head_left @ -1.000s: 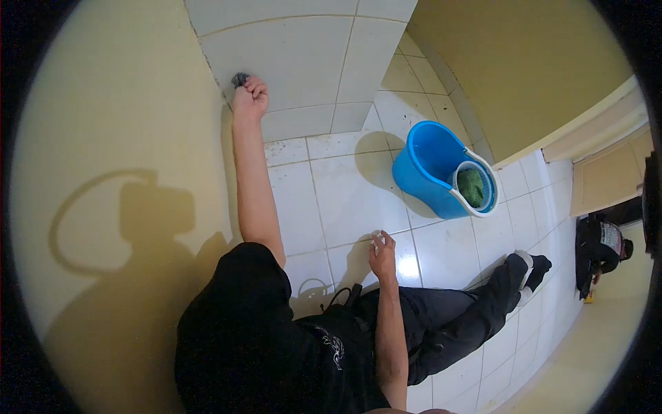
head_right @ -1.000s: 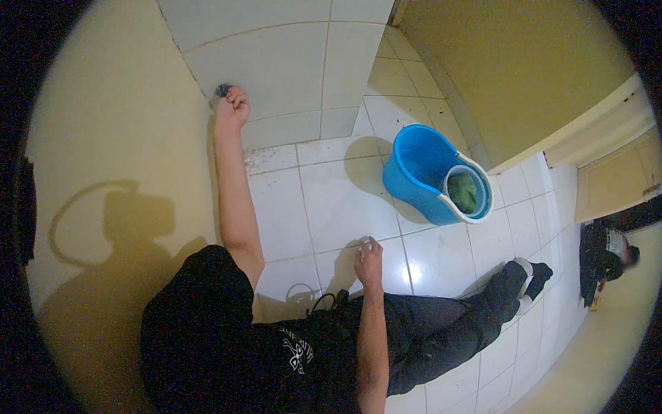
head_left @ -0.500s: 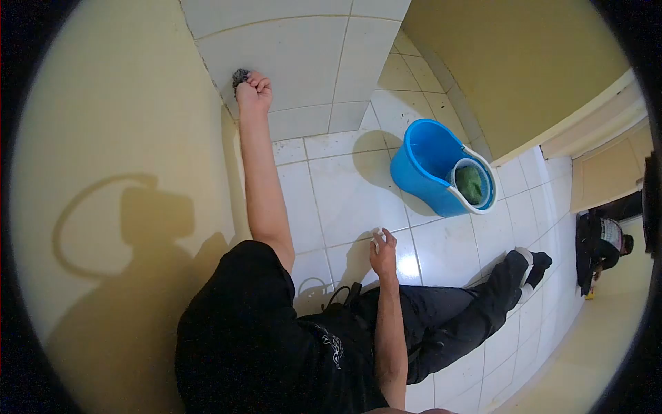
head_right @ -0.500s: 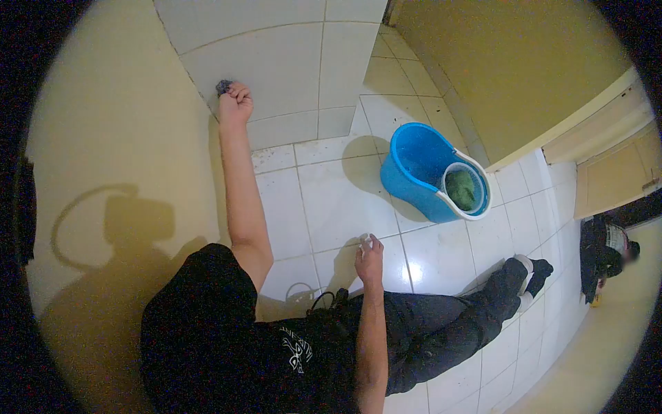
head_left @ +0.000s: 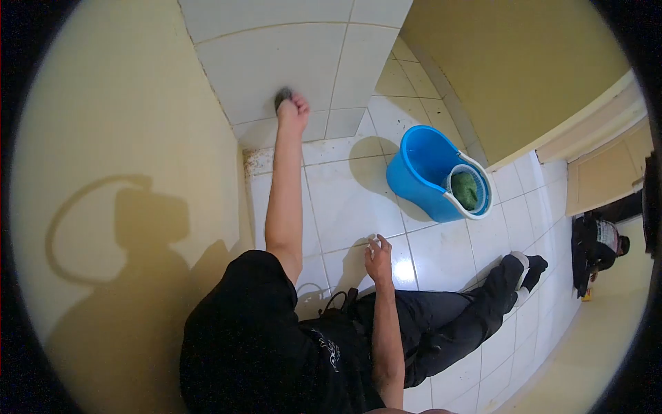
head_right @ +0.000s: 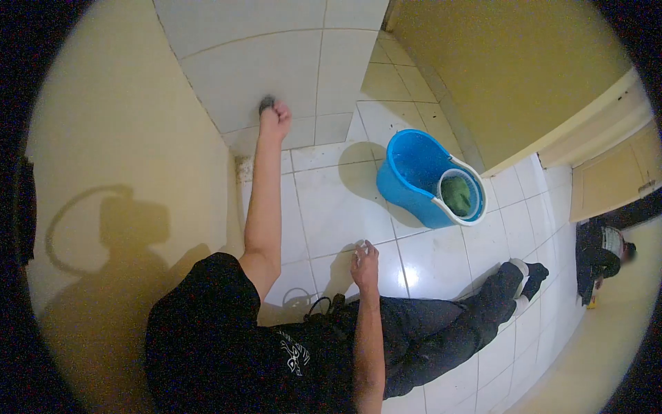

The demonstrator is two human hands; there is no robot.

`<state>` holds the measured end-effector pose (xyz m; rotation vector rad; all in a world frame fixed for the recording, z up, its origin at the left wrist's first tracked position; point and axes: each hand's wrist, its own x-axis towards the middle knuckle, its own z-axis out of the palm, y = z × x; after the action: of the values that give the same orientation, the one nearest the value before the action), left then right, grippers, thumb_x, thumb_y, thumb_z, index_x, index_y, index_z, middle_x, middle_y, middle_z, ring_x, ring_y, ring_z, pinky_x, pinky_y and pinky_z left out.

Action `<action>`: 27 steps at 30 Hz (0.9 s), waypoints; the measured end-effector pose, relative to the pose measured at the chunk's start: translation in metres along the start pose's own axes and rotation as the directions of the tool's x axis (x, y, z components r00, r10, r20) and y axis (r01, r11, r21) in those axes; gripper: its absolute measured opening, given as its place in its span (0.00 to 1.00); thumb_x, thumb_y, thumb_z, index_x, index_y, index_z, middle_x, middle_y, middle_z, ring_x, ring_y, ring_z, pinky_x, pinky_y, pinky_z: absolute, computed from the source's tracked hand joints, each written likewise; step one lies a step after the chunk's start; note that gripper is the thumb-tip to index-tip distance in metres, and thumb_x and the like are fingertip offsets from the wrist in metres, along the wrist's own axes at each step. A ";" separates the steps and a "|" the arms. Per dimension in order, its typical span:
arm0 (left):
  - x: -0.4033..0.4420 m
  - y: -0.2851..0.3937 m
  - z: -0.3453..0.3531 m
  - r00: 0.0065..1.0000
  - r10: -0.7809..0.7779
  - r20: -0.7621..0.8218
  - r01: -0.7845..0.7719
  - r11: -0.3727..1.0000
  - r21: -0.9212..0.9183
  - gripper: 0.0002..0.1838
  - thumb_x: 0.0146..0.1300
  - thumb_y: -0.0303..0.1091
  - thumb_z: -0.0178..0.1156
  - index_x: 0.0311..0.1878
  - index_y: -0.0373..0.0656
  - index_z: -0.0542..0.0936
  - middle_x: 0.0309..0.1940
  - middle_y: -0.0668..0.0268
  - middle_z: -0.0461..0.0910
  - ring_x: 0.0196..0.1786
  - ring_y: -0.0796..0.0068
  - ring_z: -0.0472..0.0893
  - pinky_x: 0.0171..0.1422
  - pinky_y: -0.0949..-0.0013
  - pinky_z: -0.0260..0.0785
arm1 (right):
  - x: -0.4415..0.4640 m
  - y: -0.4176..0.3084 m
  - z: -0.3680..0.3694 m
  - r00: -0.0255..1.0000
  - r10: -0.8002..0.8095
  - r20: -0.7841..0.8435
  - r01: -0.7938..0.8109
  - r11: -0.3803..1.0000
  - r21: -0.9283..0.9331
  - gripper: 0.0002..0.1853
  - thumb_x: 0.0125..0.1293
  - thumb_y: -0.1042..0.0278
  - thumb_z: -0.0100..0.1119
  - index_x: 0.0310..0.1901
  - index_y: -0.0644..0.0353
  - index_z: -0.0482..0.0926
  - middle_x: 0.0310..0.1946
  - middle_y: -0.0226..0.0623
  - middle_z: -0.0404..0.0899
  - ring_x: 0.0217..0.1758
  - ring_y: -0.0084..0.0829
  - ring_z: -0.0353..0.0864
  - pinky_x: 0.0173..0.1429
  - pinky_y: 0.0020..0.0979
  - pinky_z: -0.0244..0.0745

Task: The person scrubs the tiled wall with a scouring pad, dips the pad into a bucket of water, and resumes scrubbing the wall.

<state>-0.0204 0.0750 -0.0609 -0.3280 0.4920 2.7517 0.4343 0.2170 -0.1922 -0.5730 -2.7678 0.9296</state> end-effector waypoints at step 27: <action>-0.014 -0.017 0.029 0.995 -0.067 -0.070 0.052 0.980 -0.191 0.12 0.69 0.21 0.38 0.30 0.45 0.66 0.21 0.73 0.63 0.21 0.81 0.61 0.22 0.77 0.52 | -0.007 0.002 0.000 1.000 0.020 0.005 -0.020 1.000 0.020 0.17 0.66 0.72 0.60 0.56 0.62 0.82 0.65 0.57 0.70 0.69 0.59 0.67 0.72 0.50 0.67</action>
<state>-0.0063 0.0973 -0.0358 -0.4861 0.2351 2.7405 0.4413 0.2159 -0.1940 -0.5964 -2.7591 0.9632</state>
